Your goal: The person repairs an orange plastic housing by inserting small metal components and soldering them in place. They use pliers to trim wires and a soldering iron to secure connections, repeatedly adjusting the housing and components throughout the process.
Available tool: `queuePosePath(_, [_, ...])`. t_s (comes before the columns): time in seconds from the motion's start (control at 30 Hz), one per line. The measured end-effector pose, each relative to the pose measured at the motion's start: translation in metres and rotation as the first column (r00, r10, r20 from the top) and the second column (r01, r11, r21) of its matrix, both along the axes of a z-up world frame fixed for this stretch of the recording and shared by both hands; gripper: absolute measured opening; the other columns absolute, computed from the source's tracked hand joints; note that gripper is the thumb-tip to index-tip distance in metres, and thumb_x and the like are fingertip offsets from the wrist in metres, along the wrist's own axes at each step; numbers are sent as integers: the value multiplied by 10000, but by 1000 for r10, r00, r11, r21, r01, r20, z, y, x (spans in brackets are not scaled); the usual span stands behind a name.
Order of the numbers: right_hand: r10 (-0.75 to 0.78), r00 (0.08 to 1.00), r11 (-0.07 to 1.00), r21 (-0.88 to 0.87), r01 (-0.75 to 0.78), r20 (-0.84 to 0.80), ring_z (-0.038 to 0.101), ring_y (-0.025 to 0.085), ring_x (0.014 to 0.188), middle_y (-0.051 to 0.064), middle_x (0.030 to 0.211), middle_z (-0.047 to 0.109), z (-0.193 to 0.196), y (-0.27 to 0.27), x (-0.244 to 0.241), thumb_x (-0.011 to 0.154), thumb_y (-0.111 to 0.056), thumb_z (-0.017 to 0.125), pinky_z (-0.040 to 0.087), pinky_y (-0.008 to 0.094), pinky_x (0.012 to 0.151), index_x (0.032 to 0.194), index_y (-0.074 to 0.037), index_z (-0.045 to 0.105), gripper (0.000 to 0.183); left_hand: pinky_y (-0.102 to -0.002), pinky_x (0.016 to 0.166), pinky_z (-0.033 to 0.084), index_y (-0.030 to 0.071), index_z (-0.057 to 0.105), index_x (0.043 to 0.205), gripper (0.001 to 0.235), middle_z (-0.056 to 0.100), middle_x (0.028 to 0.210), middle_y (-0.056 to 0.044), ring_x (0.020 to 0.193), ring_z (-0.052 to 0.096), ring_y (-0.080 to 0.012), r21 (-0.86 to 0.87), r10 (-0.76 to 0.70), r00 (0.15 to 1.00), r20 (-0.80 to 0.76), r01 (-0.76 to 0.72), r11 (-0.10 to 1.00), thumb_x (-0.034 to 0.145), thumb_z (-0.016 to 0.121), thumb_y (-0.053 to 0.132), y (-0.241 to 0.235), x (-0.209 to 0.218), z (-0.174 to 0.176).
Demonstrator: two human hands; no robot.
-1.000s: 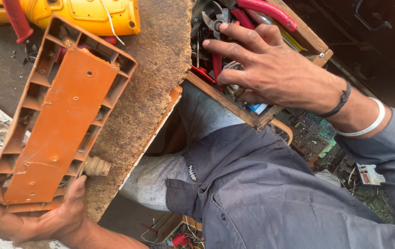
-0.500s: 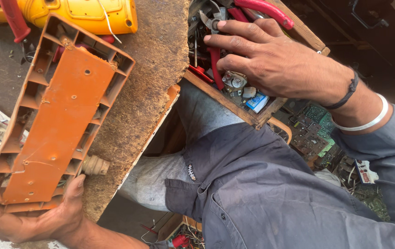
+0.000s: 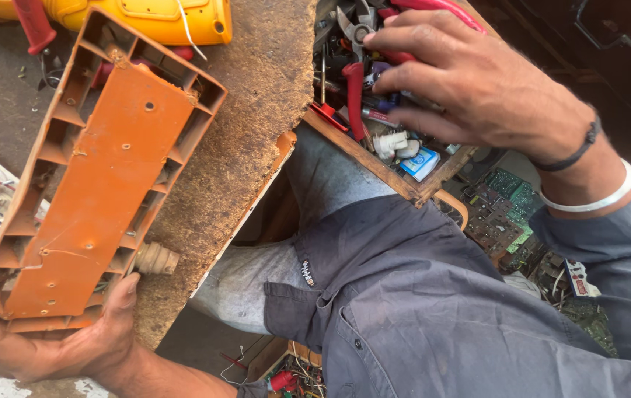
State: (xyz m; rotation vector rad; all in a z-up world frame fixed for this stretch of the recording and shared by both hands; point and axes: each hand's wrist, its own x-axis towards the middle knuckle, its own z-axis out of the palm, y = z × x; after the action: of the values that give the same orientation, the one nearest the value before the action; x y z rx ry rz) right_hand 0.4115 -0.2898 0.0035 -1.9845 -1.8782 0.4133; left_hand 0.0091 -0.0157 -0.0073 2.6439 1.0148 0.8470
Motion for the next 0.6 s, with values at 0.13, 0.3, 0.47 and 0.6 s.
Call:
queuePosePath(0.13, [46, 994, 997, -62, -39, 103, 447, 368, 1393, 112, 1490, 502, 6, 2, -4, 694, -328, 834, 413, 537, 1134, 1184, -130, 700, 545, -494, 1140, 501, 4, 496, 1492, 1115, 420, 1399, -157, 1373, 485, -331, -51, -29, 999, 12, 30, 998, 782, 784, 815, 1, -1, -2])
queuePosePath(0.3, [23, 978, 996, -91, -4, 208, 427, 342, 1434, 89, 1563, 451, 2, 3, -7, 733, -168, 827, 406, 533, 1169, 1212, -172, 706, 494, -502, 1158, 507, 10, 483, 1497, 1116, 409, 1387, -152, 1381, 486, -326, -92, -29, 999, 34, 33, 995, 774, 811, 794, -1, -2, -2])
queuePosePath(0.47, [21, 986, 995, -98, -4, 168, 419, 362, 1446, 110, 1578, 445, -7, -1, -5, 756, -175, 823, 395, 550, 1190, 1248, -143, 694, 509, -514, 1126, 489, 62, 499, 1519, 1092, 413, 1370, -145, 1352, 463, -328, -3, -5, 1000, -11, 5, 1000, 791, 787, 824, 0, -1, -2])
queuePosePath(0.6, [-5, 998, 998, -55, 9, 63, 391, 401, 1475, 142, 1593, 431, -15, -3, -10, 737, -117, 792, 403, 525, 1223, 1208, -135, 687, 483, -522, 1120, 490, 86, 500, 1504, 1051, 412, 1379, -146, 1347, 467, -330, 25, -1, 999, -39, 2, 1000, 825, 745, 851, 2, -3, 1])
